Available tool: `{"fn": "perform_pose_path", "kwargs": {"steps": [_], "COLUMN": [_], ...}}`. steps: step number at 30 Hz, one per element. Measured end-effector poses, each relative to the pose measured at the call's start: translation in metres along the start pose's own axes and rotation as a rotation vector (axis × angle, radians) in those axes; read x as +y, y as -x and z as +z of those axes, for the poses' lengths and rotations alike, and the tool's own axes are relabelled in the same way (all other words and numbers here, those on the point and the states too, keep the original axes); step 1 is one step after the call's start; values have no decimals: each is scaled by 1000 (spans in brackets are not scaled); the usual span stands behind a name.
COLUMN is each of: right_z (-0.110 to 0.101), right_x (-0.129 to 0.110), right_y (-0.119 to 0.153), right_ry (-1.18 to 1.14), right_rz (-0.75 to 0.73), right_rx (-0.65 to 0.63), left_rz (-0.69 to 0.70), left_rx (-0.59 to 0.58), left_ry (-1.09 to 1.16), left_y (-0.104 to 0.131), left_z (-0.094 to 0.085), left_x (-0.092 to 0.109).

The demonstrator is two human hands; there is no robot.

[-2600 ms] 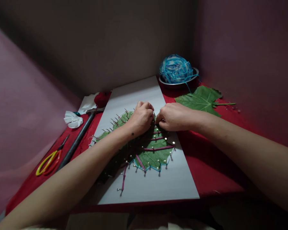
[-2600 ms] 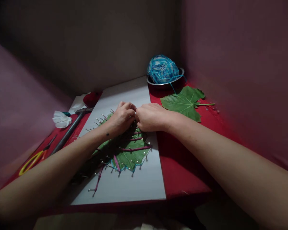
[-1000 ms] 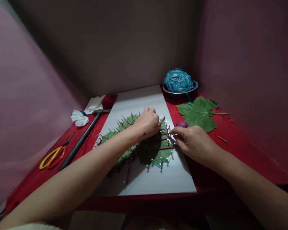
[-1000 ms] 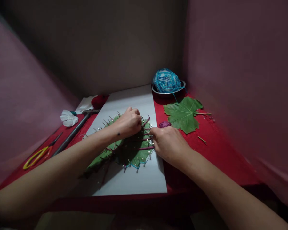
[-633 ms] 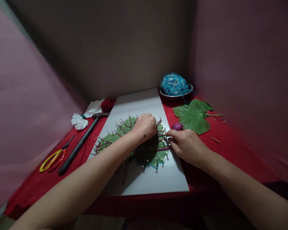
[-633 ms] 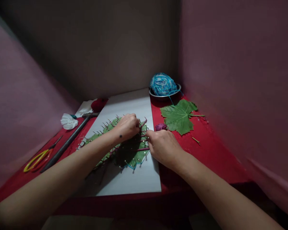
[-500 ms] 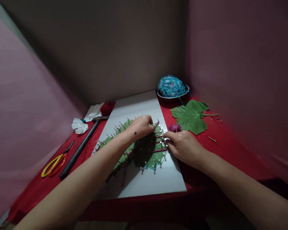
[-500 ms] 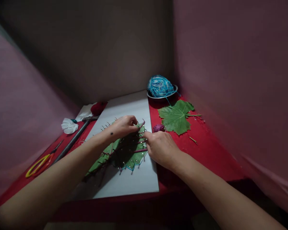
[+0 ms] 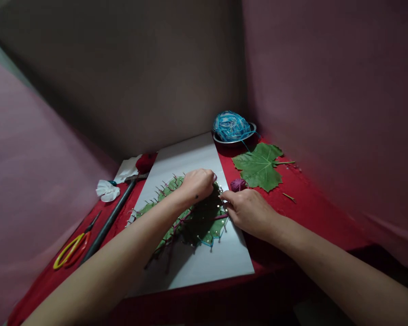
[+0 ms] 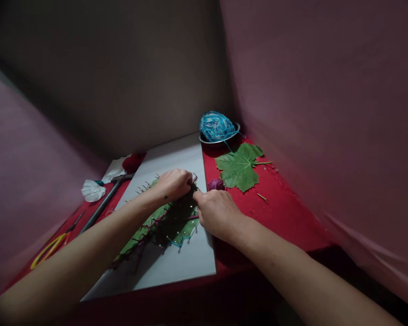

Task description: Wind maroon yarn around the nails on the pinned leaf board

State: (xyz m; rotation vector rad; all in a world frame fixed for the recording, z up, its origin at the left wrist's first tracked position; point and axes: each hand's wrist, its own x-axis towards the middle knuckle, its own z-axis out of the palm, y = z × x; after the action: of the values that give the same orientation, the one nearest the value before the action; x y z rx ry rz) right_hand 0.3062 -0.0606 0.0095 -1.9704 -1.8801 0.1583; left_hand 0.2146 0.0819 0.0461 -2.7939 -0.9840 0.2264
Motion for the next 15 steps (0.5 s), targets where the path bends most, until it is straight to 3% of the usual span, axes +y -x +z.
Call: {"fn": "perform_pose_path", "kwargs": {"steps": [4, 9, 15], "right_z": [1, 5, 6], "right_x": [0, 1, 3], "right_y": [0, -1, -2], "right_ry": [-25, -50, -38], "right_rz": [2, 26, 21], "right_rx": [11, 12, 39], "left_rz": [9, 41, 103], "left_rx": [22, 95, -34], "left_ry": [37, 62, 88], "left_y": [1, -17, -38], "left_z": [-4, -5, -2], "left_x": [-7, -13, -11]}}
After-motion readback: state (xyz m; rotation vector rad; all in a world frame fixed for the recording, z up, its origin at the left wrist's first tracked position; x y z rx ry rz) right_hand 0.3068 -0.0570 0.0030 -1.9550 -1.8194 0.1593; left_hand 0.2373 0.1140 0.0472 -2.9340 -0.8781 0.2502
